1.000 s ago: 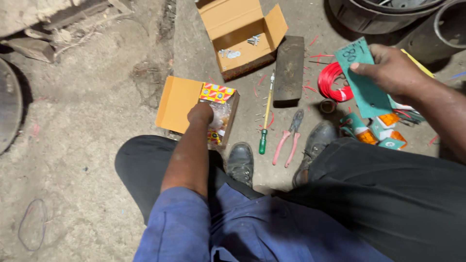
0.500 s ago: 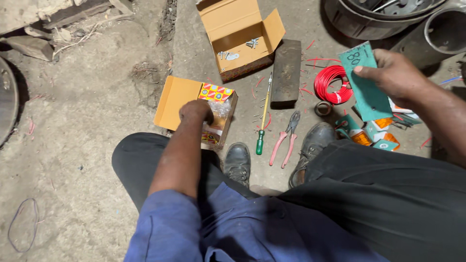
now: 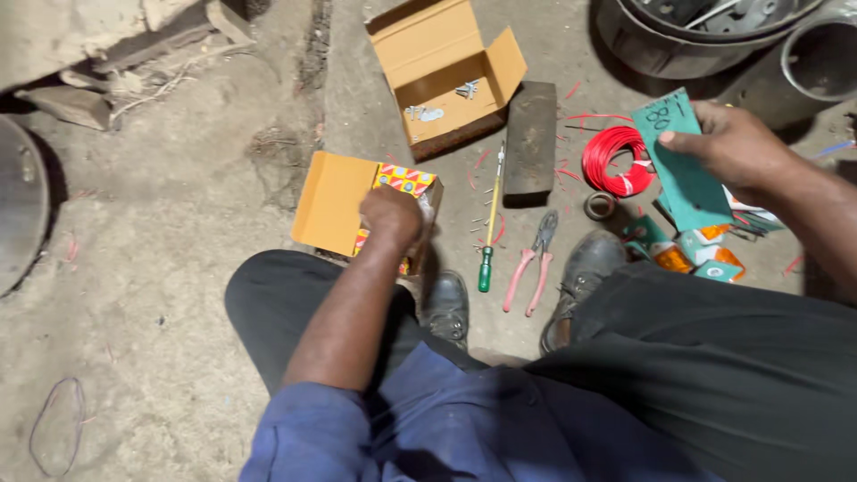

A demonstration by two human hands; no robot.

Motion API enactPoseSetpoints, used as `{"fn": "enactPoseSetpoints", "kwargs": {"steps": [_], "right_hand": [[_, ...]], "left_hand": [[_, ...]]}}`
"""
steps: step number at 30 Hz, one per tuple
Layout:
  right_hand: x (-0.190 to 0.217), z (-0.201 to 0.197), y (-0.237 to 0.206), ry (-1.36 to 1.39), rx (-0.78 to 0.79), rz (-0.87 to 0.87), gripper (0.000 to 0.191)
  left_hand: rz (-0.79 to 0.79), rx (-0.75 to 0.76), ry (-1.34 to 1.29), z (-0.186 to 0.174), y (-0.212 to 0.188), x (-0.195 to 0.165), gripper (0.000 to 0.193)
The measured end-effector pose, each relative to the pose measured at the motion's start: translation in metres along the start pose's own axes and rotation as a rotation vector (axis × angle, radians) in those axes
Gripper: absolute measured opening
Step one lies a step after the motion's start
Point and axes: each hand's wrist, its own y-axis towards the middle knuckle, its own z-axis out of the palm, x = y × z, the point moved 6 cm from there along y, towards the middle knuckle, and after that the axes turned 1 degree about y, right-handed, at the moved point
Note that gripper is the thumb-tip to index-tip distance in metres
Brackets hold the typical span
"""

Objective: The person sits on the floor and uses a hammer and chisel to drive nails into a small teal plastic board. They repeatedly position the chisel, strike it, and adjust the board. The person also handles a white plastic socket and places it into a cardboard box.

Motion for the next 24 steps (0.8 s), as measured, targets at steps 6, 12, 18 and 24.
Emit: {"fn": "enactPoseSetpoints", "kwargs": {"steps": [6, 12, 18, 24], "right_hand": [[-0.001, 0.003, 0.000, -0.056, 0.010, 0.037, 0.031], [-0.002, -0.006, -0.016, -0.040, -0.060, 0.108, 0.035], [0.000, -0.002, -0.014, -0.101, -0.032, 0.097, 0.031], [0.006, 0.045, 0.000, -0.578, 0.180, -0.094, 0.028]], "left_hand": [[-0.030, 0.105, 0.063, 0.057, 0.039, 0.006, 0.064], [0.096, 0.161, -0.218, 0.044, 0.057, 0.026, 0.060], [0.510, -0.061, -0.703, -0.063, -0.032, 0.028, 0.061], [0.799, -0.164, -1.131, -0.132, -0.088, 0.006, 0.072]]}}
